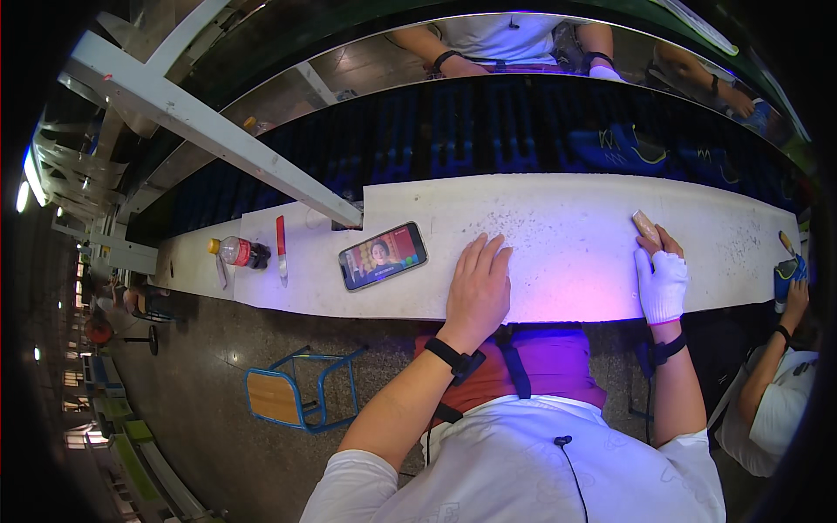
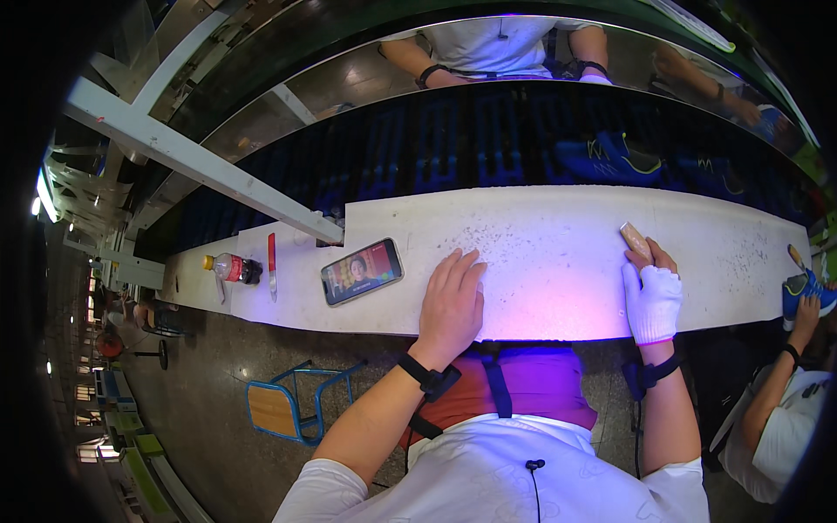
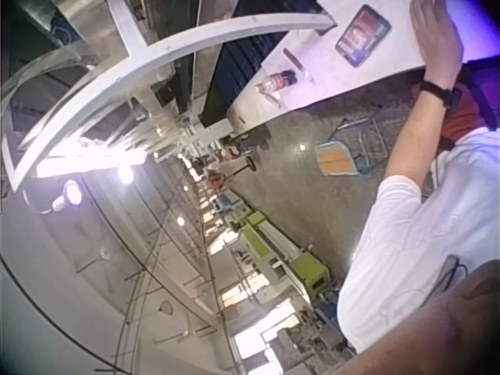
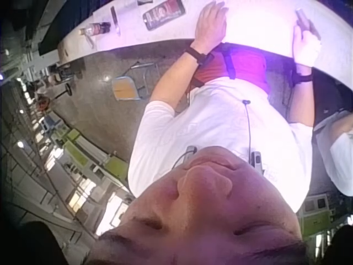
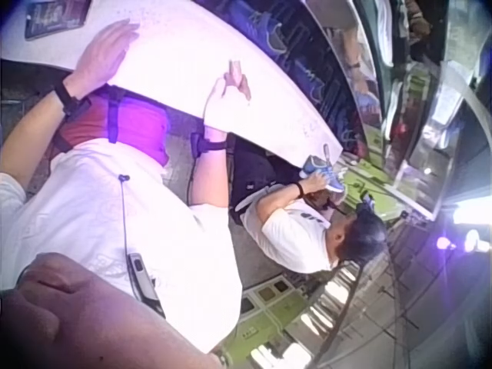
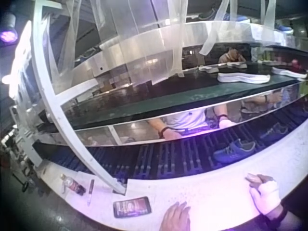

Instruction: Inspecting a blue running shoe on an assembly line for quality control.

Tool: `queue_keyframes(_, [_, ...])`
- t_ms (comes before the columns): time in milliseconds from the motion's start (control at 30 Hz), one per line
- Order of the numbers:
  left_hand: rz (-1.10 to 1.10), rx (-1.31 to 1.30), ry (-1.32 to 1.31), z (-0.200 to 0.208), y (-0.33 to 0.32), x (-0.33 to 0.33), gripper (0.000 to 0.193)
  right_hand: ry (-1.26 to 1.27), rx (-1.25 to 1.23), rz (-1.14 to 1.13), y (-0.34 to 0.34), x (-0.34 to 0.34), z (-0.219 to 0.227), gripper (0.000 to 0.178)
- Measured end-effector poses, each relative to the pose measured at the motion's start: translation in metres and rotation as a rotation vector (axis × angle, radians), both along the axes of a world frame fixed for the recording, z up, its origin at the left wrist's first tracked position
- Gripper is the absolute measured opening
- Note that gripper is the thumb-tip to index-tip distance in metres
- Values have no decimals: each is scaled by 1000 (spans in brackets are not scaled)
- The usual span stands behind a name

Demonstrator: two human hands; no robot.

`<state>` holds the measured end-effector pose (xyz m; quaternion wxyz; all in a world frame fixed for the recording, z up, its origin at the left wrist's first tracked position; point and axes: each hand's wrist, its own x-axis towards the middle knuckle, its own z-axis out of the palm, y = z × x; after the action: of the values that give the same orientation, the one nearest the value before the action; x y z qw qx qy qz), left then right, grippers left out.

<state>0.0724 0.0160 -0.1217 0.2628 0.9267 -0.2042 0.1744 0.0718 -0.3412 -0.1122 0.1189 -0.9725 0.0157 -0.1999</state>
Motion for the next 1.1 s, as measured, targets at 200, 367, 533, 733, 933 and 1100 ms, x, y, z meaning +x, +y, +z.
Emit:
queue_keyframes(200, [-3, -6, 9, 1, 0, 0, 40, -9, 0, 15, -2, 0, -1, 23])
queue_keyframes(367, [-2, -9, 10, 2, 0, -1, 39, 12, -43, 10, -3, -1, -2, 24])
queue_keyframes(533, [-3, -3, 10, 3, 0, -1, 39, 15, -48, 12, -3, -1, 0, 24])
queue_keyframes(733, [-5, 4, 8, 3, 1, -1, 39, 1, 5, 7, 0, 0, 0, 23])
queue_keyframes(933, [-3, -5, 6, 3, 0, -1, 39, -7, 5, 10, -2, -1, 0, 23])
queue_keyframes(1100, [-2, -13, 8, 2, 0, -1, 39, -90, 20, 38, -1, -2, -1, 23])
